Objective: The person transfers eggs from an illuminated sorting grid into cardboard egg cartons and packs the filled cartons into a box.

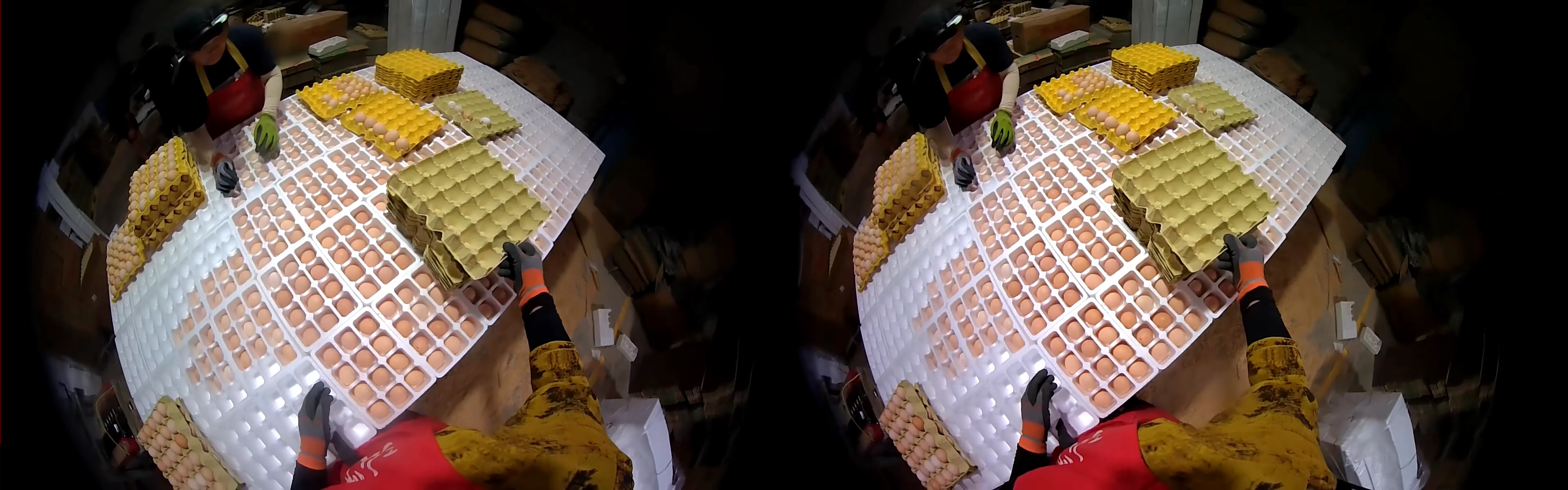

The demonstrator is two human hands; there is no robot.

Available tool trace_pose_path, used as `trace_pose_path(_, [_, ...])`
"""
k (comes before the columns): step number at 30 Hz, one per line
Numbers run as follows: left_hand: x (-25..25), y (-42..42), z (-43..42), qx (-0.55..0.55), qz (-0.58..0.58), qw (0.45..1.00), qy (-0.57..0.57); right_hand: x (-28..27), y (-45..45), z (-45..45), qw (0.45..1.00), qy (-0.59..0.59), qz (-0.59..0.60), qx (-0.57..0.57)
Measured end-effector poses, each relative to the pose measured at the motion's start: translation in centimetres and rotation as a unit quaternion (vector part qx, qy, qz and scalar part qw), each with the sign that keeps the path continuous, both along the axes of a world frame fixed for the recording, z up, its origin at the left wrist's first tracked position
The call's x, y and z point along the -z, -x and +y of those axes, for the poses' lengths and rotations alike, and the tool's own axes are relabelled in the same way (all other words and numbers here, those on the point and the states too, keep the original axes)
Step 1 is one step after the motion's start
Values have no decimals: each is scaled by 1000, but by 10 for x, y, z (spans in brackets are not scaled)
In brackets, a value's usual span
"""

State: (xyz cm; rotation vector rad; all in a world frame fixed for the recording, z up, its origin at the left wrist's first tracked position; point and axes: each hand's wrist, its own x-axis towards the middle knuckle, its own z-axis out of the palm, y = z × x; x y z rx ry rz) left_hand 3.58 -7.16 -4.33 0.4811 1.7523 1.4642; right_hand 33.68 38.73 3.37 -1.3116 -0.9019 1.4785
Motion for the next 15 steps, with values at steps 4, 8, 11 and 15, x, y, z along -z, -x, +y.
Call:
trace_pose_path(4, [-7,-1,5,-8,-4,1000,4,7,-4,-19,997,12,-40,-64])
trace_pose_path(8, [9,-3,-4,-38,2,999,0,24,-3,-3,889,-345,-292,66])
trace_pose_path(11, [41,1,-22,44,164,985,11,-44,48,2,752,-473,-458,-5])
trace_pose_path(15, [-13,-10,-19,-10,109,994,14,19,82,73,530,-500,-676,-109])
